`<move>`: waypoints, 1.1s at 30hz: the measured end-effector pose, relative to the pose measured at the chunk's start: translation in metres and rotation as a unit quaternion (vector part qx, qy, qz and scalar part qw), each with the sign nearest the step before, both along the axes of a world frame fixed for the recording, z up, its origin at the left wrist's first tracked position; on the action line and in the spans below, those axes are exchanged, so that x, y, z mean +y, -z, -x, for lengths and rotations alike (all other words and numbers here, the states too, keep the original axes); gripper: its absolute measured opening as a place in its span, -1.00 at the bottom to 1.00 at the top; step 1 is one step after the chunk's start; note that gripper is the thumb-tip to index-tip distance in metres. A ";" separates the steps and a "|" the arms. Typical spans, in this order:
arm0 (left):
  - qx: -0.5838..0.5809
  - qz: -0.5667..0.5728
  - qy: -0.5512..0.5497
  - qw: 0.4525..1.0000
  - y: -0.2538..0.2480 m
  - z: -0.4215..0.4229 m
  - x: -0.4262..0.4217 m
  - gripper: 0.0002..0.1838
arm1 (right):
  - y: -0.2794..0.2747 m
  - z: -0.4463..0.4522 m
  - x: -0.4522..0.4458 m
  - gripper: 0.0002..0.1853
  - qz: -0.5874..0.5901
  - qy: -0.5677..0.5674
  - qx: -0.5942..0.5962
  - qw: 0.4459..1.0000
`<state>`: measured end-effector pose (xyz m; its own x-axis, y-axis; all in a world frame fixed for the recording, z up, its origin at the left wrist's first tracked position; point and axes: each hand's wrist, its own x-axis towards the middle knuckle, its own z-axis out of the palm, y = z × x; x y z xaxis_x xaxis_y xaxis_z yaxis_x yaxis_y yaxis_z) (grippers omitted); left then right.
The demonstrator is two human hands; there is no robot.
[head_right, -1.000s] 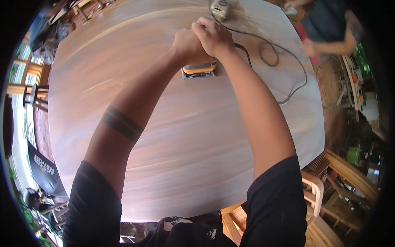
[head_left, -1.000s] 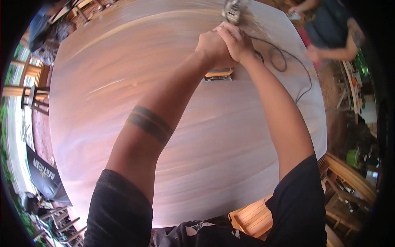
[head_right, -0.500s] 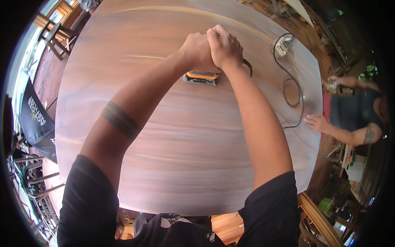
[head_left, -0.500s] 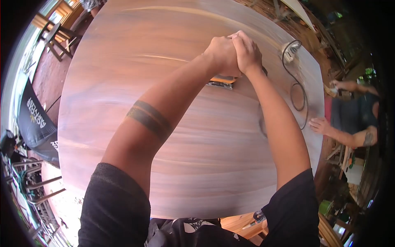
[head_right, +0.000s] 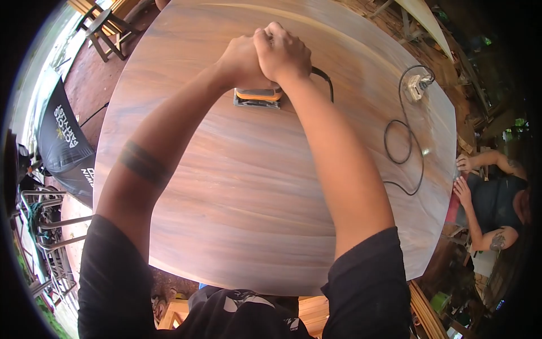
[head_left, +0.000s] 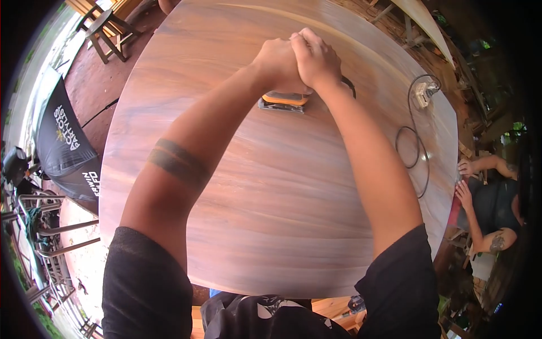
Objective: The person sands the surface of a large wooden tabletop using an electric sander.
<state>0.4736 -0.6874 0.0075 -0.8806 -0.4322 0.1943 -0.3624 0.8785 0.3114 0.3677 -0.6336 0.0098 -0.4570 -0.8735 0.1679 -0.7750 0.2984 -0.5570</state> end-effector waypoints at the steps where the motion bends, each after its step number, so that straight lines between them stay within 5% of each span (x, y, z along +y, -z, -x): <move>1: -0.017 -0.001 -0.007 1.000 -0.001 -0.005 -0.005 -0.53 | -0.001 -0.007 -0.004 -0.50 -0.004 -0.003 0.003 1.000; 11: -0.003 0.012 -0.012 1.000 0.002 -0.014 0.026 -0.51 | -0.005 -0.019 0.029 -0.55 -0.002 -0.013 -0.026 1.000; 33: -0.011 -0.020 0.181 0.983 0.004 0.239 0.211 -0.51 | 0.027 0.233 0.245 -0.54 0.055 0.146 -0.028 0.987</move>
